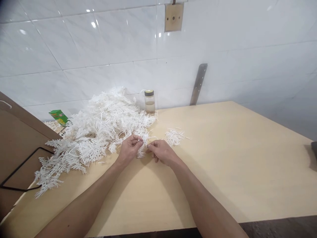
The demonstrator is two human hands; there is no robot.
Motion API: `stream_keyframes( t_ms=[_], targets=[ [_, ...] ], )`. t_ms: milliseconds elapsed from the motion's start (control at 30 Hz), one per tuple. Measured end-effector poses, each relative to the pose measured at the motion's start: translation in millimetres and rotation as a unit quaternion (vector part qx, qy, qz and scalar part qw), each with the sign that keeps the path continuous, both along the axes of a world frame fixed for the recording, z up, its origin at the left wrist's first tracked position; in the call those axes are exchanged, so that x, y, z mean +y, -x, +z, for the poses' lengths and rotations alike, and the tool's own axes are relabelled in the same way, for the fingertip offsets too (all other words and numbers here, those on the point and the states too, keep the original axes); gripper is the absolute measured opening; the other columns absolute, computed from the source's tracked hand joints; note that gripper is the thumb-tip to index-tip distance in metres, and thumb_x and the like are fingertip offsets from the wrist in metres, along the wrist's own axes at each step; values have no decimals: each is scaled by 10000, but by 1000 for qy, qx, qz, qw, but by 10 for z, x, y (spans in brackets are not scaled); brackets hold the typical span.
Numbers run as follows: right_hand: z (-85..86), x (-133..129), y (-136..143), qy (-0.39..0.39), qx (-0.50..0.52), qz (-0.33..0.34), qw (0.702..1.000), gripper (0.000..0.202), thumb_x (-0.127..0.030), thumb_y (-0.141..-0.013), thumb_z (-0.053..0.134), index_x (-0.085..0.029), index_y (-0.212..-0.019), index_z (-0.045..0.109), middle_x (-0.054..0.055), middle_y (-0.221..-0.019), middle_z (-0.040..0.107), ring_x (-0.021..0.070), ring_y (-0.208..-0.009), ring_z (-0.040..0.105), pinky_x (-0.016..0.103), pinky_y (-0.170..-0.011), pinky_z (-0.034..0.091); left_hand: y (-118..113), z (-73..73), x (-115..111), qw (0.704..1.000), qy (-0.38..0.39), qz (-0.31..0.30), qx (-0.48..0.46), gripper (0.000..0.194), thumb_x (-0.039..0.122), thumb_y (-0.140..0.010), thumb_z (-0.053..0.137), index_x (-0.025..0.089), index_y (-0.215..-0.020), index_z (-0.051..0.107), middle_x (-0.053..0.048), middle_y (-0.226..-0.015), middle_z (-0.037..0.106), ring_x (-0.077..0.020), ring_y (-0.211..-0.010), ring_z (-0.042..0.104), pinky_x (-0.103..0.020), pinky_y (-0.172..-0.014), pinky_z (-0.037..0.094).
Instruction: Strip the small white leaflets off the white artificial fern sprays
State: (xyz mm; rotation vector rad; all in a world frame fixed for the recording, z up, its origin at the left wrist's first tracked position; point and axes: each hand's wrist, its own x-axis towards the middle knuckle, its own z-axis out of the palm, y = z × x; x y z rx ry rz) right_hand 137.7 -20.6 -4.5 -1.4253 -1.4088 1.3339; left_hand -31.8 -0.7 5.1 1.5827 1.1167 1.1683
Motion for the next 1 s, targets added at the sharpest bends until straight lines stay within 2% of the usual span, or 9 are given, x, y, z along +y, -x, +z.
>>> stream_keyframes(
  t_ms=[133, 233, 333, 467, 533, 667, 867, 1000],
  targets=[
    [-84, 85, -87, -14, 14, -68, 997, 293, -445, -866, 536, -173, -826, 635, 26, -671, 642, 85, -381, 516, 188, -317, 299, 8, -4, -43, 996, -53, 5, 69, 169, 347, -805, 612, 185, -854, 609, 22, -629, 612, -74, -480, 437, -207, -494, 319],
    [-63, 102, -125, -84, 31, -113, 990, 354, -508, -864, 542, -171, -876, 649, 54, -769, 672, 94, -459, 553, 207, -379, 415, 9, -20, -62, 990, -76, -1, 123, 132, 329, -826, 601, 204, -868, 613, 11, -703, 663, -85, -498, 505, -215, -531, 375],
    [9, 64, -111, -139, 27, -93, 986, 389, -547, -825, 586, -179, -927, 664, 61, -847, 681, 117, -558, 582, 214, -413, 463, 11, -53, -54, 984, -94, -16, 151, 104, 313, -847, 584, 216, -875, 612, 16, -728, 677, -99, -531, 565, -225, -573, 419],
    [90, -2, -64, -155, -35, -64, 985, 317, -488, -779, 638, -197, -897, 684, 37, -842, 683, 121, -561, 566, 206, -384, 430, 16, -79, -31, 983, -106, -23, 148, 109, 318, -855, 580, 215, -877, 607, -5, -791, 686, -147, -736, 660, -226, -629, 458],
    [109, -18, -52, -153, -64, -73, 983, 273, -455, -786, 621, -199, -848, 688, 20, -792, 676, 100, -490, 522, 213, -385, 417, 16, -69, -27, 983, -113, -17, 145, 134, 340, -846, 599, 208, -863, 615, -12, -807, 685, -149, -767, 654, -222, -636, 459],
    [99, -10, -50, -155, -92, -95, 979, 243, -421, -798, 584, -201, -825, 684, 2, -717, 659, 97, -435, 504, 226, -406, 410, 8, -31, -30, 987, -90, 5, 134, 219, 404, -825, 618, 185, -821, 621, -6, -758, 656, -100, -583, 539, -218, -568, 419],
    [19, 23, -30, -226, -150, -127, 954, 207, -369, -812, 551, -202, -777, 668, 11, -715, 681, 144, -581, 589, 259, -574, 452, 13, -38, 0, 993, -59, -10, 104, 269, 426, -851, 557, 169, -777, 590, 27, -614, 541, -91, -539, 463, -210, -528, 362],
    [6, 24, -10, -256, -172, -131, 942, 178, -331, -820, 549, -206, -776, 668, 5, -712, 681, 148, -631, 589, 268, -650, 444, 28, -32, 17, 985, -75, 7, 157, 227, 390, -835, 568, 176, -775, 614, 21, -637, 585, -97, -550, 483, -219, -559, 375]
  ],
)
